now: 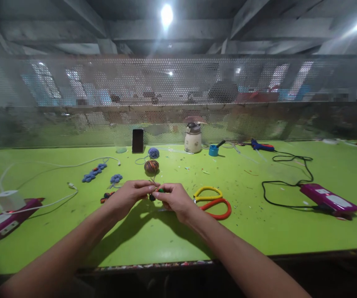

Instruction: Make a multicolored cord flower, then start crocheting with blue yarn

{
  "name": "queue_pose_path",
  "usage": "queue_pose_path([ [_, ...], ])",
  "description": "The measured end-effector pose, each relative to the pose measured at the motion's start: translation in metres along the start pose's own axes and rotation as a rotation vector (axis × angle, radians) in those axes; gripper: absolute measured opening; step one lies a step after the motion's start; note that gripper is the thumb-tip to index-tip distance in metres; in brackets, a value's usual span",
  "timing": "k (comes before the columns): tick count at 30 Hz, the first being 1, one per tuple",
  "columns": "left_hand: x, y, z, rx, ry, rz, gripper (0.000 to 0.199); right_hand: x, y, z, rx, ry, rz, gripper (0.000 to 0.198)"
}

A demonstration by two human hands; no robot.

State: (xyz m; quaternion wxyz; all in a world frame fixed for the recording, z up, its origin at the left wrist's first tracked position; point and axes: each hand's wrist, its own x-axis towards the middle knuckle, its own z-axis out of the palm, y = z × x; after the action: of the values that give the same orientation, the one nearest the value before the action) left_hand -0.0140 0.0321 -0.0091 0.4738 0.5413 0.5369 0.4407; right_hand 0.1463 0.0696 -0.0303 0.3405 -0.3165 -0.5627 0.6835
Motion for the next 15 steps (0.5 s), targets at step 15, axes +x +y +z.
queue_pose_path([
  [15, 0.017, 0.016, -0.021, 0.445, -0.029, 0.243, 0.020, -0.002, -0.004, -0.004, -0.071, -0.024, -0.016, 0.029],
])
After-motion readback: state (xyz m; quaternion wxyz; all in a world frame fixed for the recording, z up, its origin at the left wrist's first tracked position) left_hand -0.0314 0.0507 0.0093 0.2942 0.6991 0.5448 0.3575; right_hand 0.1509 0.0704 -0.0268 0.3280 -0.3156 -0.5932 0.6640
